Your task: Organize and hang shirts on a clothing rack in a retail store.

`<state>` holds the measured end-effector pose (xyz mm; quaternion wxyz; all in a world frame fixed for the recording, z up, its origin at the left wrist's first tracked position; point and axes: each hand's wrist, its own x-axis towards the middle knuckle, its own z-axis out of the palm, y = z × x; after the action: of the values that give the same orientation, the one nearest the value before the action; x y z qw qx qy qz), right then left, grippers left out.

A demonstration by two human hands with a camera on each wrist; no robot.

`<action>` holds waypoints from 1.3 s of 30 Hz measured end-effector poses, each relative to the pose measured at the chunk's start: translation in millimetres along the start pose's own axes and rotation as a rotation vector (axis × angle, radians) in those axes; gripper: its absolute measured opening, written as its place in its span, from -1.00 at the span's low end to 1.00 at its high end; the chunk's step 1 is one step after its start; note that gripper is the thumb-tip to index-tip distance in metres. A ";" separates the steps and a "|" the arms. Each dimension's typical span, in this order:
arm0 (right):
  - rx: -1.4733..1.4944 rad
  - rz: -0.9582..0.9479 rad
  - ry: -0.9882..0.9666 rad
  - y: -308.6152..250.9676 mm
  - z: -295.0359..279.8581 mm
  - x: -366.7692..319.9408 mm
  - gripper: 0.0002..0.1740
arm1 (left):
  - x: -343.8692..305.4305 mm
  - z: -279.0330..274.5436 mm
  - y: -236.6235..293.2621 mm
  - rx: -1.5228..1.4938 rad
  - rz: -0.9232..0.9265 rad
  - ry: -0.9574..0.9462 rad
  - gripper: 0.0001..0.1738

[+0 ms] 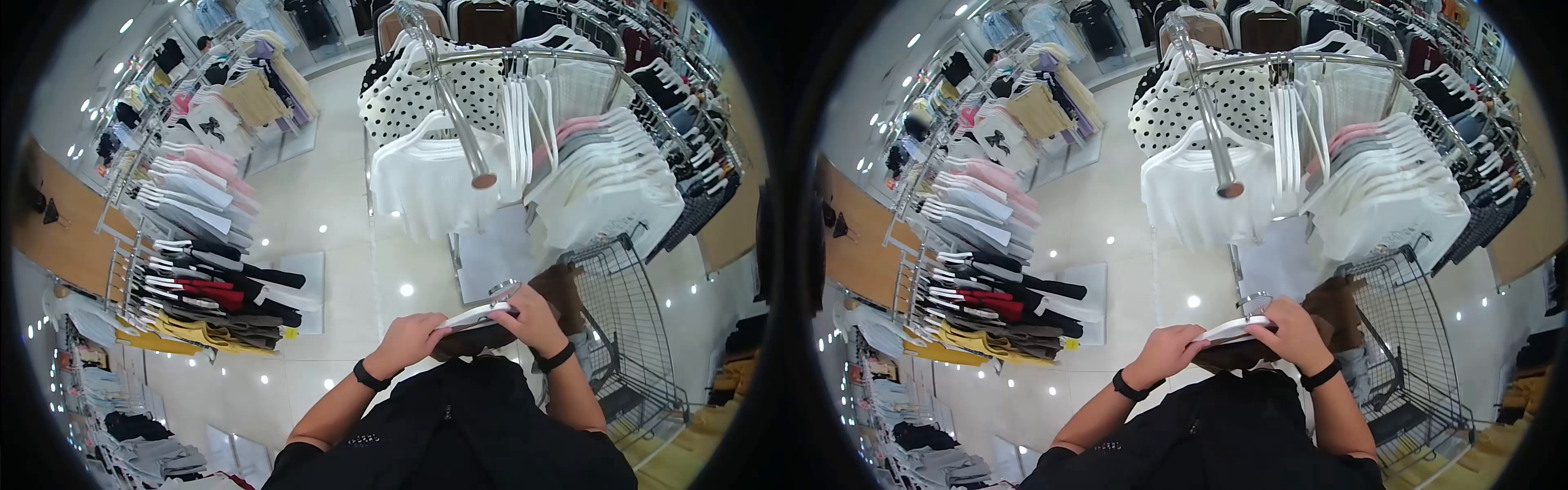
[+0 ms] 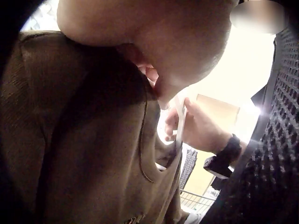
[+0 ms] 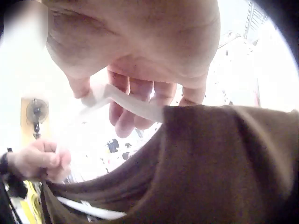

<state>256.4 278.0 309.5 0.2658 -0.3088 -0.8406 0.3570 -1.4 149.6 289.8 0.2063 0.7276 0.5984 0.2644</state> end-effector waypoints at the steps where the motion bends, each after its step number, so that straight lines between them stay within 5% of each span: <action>1: -0.128 -0.108 0.028 11.5 -9.7 9.0 -0.69 | 11.5 -1.8 0.0 0.014 -0.010 -0.004 -0.80; 5: -0.278 -0.083 0.070 66.2 -38.0 32.7 -0.66 | 71.5 -15.1 -2.1 0.132 -0.082 0.140 -0.81; 9: -0.113 0.022 0.197 103.8 -57.8 70.4 -0.68 | 136.5 -39.6 -4.3 0.245 -0.047 0.358 -0.85; 13: 0.017 -0.028 0.171 109.5 -76.9 115.2 -0.70 | 165.3 -55.4 -11.4 0.404 -0.125 0.382 -0.81; 20: 0.075 -0.118 0.137 134.3 -62.8 192.7 -0.72 | 192.8 -66.0 -48.3 0.142 -0.364 0.407 -0.79; 23: 0.056 -0.153 0.198 158.3 -47.5 205.4 -0.68 | 206.7 -57.2 -71.3 0.357 -0.118 0.526 -0.77; 27: 0.101 -0.075 0.298 176.0 -52.5 205.2 -0.61 | 219.9 -55.9 -114.8 0.095 -0.482 0.426 -0.64; 29: 0.144 0.002 0.301 181.7 -62.9 202.3 -0.60 | 225.8 -57.4 -114.8 0.184 -0.463 0.382 -0.62; 31: 0.190 0.077 0.294 175.1 -76.3 199.2 -0.60 | 225.4 -52.0 -112.8 0.536 -0.229 0.531 -0.64; 33: 0.032 -0.130 0.412 157.1 -86.4 205.3 -0.62 | 223.8 -48.5 -111.3 0.531 -0.234 0.520 -0.66; 34: 0.034 -0.125 0.408 148.5 -88.9 213.4 -0.62 | 224.8 -45.7 -110.8 0.530 -0.254 0.538 -0.66; 36: -0.104 -0.427 0.310 131.9 -92.2 236.0 -0.64 | 223.1 -41.0 -111.4 0.527 -0.272 0.553 -0.66; 39: -0.389 -0.499 0.207 118.7 -82.8 259.6 -0.63 | 223.1 -34.6 -123.4 0.355 -0.283 0.608 -0.66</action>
<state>177.3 563.9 327.6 0.3650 -0.1727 -0.9113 0.0804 -85.1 392.2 271.3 -0.0756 0.5503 0.7635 0.3294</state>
